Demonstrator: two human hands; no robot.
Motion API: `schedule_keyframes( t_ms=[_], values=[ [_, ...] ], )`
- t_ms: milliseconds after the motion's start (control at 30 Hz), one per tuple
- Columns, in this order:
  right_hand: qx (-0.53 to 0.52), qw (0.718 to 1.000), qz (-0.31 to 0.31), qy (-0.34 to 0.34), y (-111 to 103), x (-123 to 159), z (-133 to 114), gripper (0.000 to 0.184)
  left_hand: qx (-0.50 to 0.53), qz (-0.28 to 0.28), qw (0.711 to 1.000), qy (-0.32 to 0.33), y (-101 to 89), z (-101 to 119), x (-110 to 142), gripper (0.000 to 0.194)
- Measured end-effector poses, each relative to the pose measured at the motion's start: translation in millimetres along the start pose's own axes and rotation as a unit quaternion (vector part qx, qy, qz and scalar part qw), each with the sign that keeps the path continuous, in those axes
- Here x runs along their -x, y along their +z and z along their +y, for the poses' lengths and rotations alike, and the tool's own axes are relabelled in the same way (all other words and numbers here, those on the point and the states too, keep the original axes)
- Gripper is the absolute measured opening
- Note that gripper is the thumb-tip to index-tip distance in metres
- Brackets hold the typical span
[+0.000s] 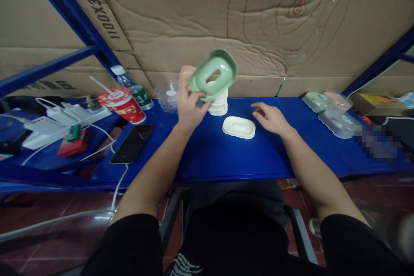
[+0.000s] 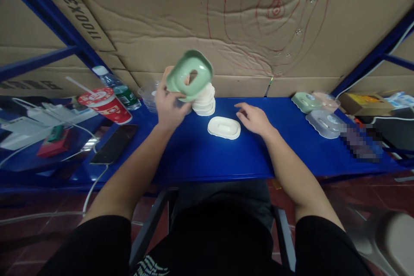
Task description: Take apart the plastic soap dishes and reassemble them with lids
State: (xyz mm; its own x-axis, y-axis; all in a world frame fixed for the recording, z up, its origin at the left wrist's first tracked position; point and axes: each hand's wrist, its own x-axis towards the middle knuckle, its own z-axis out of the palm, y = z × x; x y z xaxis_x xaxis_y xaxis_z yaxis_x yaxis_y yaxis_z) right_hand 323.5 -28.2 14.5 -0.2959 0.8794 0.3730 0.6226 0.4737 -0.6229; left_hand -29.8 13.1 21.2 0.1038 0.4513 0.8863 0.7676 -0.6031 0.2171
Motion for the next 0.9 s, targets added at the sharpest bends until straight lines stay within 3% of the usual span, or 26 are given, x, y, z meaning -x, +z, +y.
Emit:
schedule_keyframes(
  t_ms=[67,167,233,367,467,667,900],
  values=[
    [0.081,0.992,-0.061,-0.072,0,2,6,0.040,-0.017,0.043,0.997,-0.062,-7.2,-11,-5,0.035],
    [0.086,0.979,-0.138,-0.121,4,3,9,0.049,-0.041,0.075,0.987,-0.136,-13.3,-20,-11,0.059],
    [0.068,0.975,-0.165,-0.136,6,2,9,0.051,-0.044,0.076,0.980,-0.177,-12.9,-22,-15,0.075],
    [0.035,0.973,-0.183,-0.135,8,3,6,0.052,-0.035,0.040,0.971,-0.233,-7.3,-21,-20,0.089],
    [0.051,0.978,-0.167,-0.113,8,3,9,0.052,-0.043,0.022,0.969,-0.240,-4.3,-19,-20,0.092],
    [0.120,0.979,-0.154,-0.064,5,2,20,0.051,-0.051,-0.020,0.979,-0.196,-4.4,-13,-16,0.095],
    [0.103,0.974,-0.192,-0.067,0,3,13,0.021,-0.036,-0.023,0.978,-0.206,-5.1,-11,-15,0.085]
  ],
)
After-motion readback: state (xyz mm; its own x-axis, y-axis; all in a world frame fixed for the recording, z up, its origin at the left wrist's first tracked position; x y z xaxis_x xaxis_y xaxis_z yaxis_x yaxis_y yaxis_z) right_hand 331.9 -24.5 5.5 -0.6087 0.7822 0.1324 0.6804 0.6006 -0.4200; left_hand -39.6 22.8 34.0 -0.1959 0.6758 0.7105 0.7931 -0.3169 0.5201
